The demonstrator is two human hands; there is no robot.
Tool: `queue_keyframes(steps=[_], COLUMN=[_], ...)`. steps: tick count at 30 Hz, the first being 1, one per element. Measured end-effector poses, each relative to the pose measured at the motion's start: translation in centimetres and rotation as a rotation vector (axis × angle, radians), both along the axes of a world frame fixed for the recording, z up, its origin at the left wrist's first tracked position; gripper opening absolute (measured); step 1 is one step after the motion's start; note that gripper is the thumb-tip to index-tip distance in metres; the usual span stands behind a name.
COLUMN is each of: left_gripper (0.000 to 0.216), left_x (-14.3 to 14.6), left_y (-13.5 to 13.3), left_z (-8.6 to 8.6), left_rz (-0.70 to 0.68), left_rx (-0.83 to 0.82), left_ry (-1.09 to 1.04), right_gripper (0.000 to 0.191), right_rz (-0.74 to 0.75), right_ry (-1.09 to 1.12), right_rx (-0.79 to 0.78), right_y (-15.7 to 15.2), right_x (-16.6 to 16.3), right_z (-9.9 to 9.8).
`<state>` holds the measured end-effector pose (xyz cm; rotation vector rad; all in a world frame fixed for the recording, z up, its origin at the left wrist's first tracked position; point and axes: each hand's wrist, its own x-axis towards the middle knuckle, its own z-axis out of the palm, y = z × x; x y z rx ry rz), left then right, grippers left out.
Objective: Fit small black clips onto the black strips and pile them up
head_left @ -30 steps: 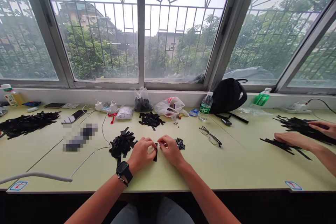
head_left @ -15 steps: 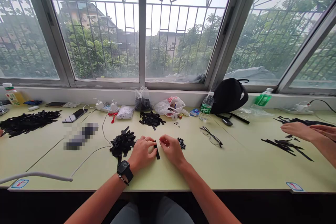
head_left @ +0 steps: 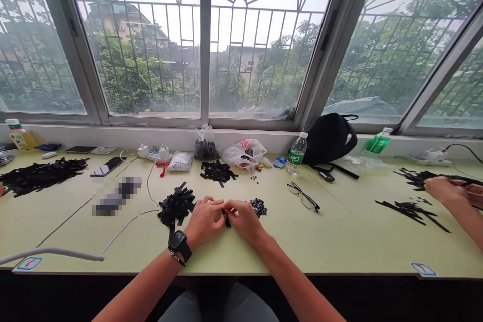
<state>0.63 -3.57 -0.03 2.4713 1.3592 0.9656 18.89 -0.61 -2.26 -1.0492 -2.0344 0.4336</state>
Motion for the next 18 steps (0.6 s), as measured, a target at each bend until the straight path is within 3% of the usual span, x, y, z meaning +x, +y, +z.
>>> queue_keyframes(steps=[18], left_gripper=[0.036], left_x=[-0.08], left_y=[-0.12], left_z=[-0.08], left_rz=[-0.032], left_rx=[0.005], left_ry=[0.002], right_gripper=[0.028], right_rz=[-0.012], right_ry=[-0.066], right_rx=[0.032], right_y=[0.19], right_x=[0.11], right_z=[-0.27])
